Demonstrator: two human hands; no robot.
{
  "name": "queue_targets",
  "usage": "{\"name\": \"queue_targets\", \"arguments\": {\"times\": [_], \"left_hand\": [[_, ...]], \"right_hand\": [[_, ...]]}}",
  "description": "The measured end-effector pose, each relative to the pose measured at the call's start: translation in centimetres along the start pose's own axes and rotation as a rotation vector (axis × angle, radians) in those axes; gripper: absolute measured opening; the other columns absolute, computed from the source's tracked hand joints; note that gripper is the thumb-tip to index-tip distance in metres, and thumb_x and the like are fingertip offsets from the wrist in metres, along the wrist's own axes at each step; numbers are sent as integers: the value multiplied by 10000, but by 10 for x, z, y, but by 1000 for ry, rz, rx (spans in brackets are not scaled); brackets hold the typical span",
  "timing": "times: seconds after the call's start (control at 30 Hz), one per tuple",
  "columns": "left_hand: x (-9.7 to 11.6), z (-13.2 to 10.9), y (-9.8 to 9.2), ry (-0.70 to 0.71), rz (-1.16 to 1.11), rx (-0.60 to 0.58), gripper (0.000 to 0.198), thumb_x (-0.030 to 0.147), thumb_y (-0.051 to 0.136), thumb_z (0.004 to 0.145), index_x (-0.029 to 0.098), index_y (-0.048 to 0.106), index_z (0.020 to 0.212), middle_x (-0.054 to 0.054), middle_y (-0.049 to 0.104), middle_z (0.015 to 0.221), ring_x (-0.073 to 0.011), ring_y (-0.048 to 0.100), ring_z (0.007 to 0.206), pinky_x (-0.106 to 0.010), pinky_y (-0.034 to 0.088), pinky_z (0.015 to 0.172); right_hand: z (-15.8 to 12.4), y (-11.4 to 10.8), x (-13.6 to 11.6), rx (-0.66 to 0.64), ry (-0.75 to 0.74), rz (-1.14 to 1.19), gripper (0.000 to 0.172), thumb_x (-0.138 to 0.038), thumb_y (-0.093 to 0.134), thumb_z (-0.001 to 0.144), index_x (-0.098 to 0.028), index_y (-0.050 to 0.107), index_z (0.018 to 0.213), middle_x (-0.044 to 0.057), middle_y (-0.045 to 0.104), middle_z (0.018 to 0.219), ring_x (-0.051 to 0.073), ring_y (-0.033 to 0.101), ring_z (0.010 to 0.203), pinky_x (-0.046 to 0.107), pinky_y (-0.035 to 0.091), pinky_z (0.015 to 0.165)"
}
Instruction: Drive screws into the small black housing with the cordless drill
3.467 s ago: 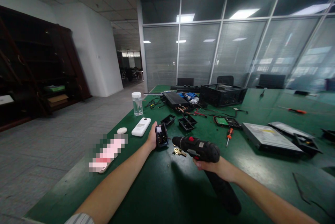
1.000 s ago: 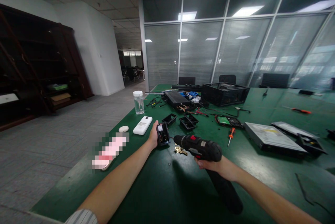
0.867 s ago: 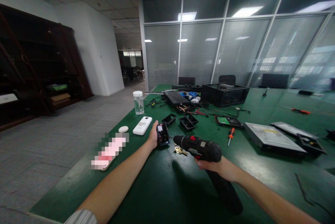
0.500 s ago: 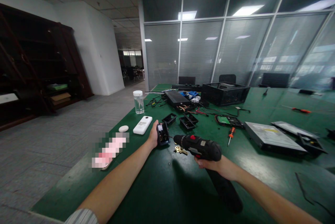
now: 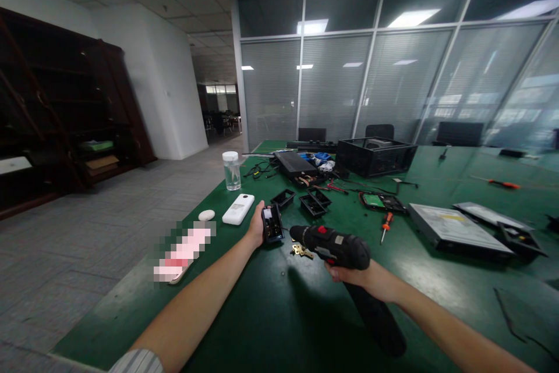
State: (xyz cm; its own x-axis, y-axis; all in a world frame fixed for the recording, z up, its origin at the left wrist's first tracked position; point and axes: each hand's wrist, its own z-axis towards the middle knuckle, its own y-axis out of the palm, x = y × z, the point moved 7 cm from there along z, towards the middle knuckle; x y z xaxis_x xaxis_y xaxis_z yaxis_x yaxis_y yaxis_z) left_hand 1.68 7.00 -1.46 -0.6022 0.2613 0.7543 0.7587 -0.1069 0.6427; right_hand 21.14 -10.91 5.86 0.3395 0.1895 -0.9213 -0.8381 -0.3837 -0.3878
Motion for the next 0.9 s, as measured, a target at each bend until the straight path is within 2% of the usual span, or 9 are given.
{"name": "queue_targets", "arguments": {"times": [0.23,0.57,0.9], "left_hand": [[0,0,0,-14,14,2,441,581,493,764,149,579,778,-99,671,706,-232,652,611,-346,512,547],[0,0,1,1,43,-8,445,592,492,758,157,570,803,-95,672,717,-238,654,617,-355,513,546],[-1,4,-2,-5,46,-21,454,598,498,749,154,568,816,-97,674,721,-234,652,622,-349,513,546]], "right_hand": [[0,3,-2,-20,8,39,266,-423,615,778,-165,555,810,5,496,767,167,462,732,303,410,700],[0,3,-3,-31,-1,53,230,-381,612,789,-163,546,824,5,491,771,167,458,736,299,402,690],[0,2,-1,-26,-3,28,253,-406,611,791,-163,555,833,7,491,777,168,456,741,300,401,698]]}}
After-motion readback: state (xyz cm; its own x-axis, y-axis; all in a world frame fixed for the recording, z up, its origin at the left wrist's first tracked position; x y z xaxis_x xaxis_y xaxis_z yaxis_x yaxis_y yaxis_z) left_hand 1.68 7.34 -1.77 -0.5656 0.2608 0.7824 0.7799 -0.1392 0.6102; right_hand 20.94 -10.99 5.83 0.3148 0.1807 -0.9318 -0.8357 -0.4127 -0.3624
